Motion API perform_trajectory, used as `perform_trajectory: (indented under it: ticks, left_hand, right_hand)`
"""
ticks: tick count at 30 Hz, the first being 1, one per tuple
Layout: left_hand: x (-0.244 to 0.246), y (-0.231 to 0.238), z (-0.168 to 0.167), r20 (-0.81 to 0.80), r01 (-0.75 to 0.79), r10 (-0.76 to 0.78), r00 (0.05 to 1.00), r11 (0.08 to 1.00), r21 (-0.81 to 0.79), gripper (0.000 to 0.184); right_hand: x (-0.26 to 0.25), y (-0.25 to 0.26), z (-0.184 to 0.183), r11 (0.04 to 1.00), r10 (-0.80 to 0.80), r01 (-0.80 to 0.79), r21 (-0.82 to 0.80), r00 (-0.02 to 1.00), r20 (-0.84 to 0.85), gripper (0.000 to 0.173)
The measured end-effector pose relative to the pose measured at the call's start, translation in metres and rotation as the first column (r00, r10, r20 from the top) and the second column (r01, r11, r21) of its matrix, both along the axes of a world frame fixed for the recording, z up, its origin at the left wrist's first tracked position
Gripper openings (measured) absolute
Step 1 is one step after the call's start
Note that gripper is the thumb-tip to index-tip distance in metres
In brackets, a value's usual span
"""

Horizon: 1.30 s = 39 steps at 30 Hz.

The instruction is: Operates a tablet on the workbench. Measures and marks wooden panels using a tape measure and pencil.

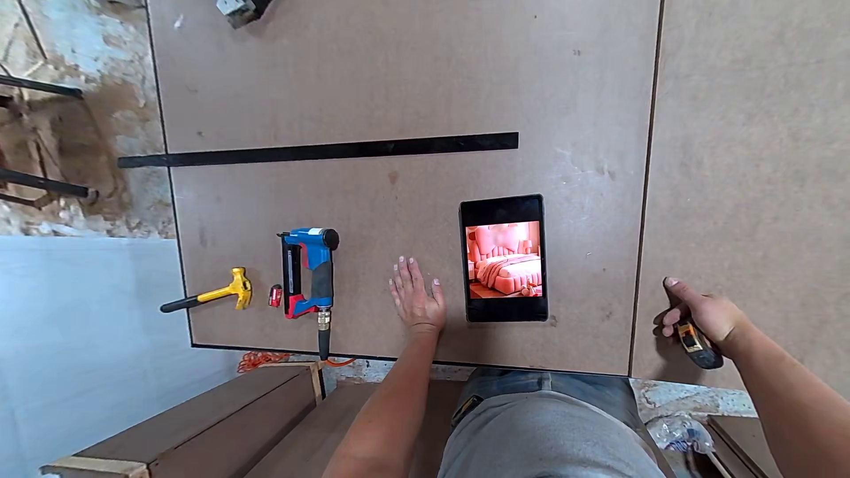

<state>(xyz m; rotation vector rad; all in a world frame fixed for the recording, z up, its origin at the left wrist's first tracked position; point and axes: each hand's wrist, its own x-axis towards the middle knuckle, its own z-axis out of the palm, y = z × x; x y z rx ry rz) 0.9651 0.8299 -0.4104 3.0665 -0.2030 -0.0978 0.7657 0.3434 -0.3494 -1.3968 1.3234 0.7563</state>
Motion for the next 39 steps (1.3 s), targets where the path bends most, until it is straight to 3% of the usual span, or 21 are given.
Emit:
perform_trajectory:
  ticks: [39]
  left_hand:
    - [0.0009,-0.0002,0.0004,0.007,0.001,-0.001,1.0,1.0,-0.007,0.07]
  right_hand:
    - [0.0029,0.002,0.0046,1.0,0.025,-0.025,-0.017,1.0,0.002,0.087]
